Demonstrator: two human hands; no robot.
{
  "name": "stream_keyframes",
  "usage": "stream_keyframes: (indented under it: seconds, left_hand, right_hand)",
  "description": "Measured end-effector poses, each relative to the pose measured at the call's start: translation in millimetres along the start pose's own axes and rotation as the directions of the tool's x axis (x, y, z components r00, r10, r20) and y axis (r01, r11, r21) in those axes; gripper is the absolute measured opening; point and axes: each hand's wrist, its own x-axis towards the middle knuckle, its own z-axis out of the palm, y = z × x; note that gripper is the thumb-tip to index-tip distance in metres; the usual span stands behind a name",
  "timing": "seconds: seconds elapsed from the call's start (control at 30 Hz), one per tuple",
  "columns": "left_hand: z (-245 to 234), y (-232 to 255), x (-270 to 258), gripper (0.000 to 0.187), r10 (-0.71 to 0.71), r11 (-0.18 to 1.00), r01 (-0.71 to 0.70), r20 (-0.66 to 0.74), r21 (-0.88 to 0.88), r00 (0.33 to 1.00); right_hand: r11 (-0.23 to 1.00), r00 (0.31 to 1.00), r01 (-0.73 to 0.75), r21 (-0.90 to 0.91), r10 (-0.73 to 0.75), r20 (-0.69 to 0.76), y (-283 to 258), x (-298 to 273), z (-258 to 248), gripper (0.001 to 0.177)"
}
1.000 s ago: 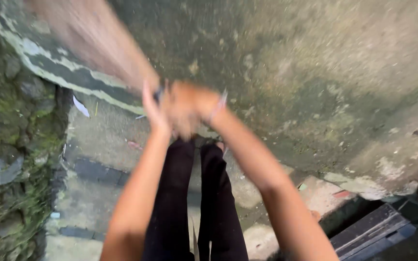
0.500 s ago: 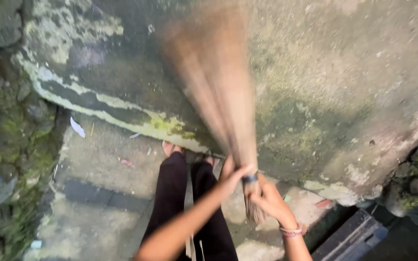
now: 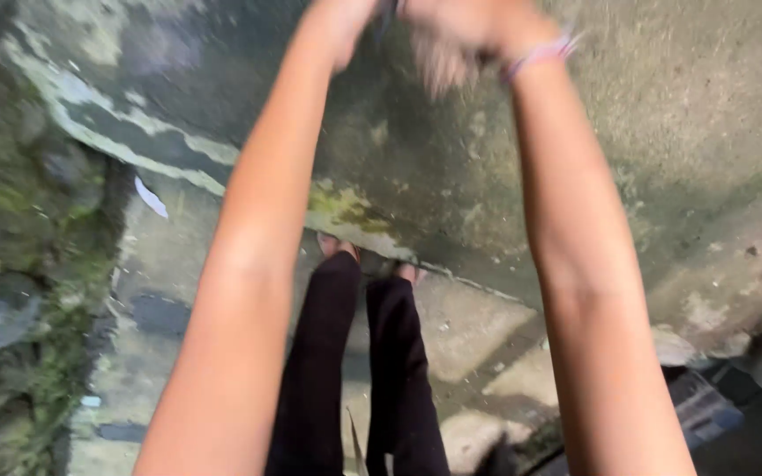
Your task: Sweeping an outdoor stone-tiled floor using a stick broom.
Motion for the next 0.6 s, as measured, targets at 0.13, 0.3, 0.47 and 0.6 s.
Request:
stream_keyframes:
  seconds: [0.13,0.3,0.47,0.6]
  left_hand:
    - [13,58,-149,0.082,-0.118,0.826,0.055,-0.076,-0.561,0.99]
    - [84,5,-394,0.046,-0.566,0.632,0.41,-0.03,-0.658,0.824]
    - [192,-58,-590,0.038,-0.694,0.505,0.436,-0.05,-0.745,0.718]
    - [198,27,-554,0.065,-0.628,0.578,0.559,0.114,-0.595,0.77]
  right_hand:
    - [0.932,0.971,0.237,-0.274,-0.216,0.104,10,-47,78,0.078]
    - [0.963,0.787,0.13,-0.236,0.045,0.616,-1,-199,169,0.063]
    - [0.972,0.651,0.132,-0.194,0.063,0.757,-35,-337,156,0.061]
    - [0.981,0.89,-0.194,0.015,0.169,0.423,-49,-433,124,0.059]
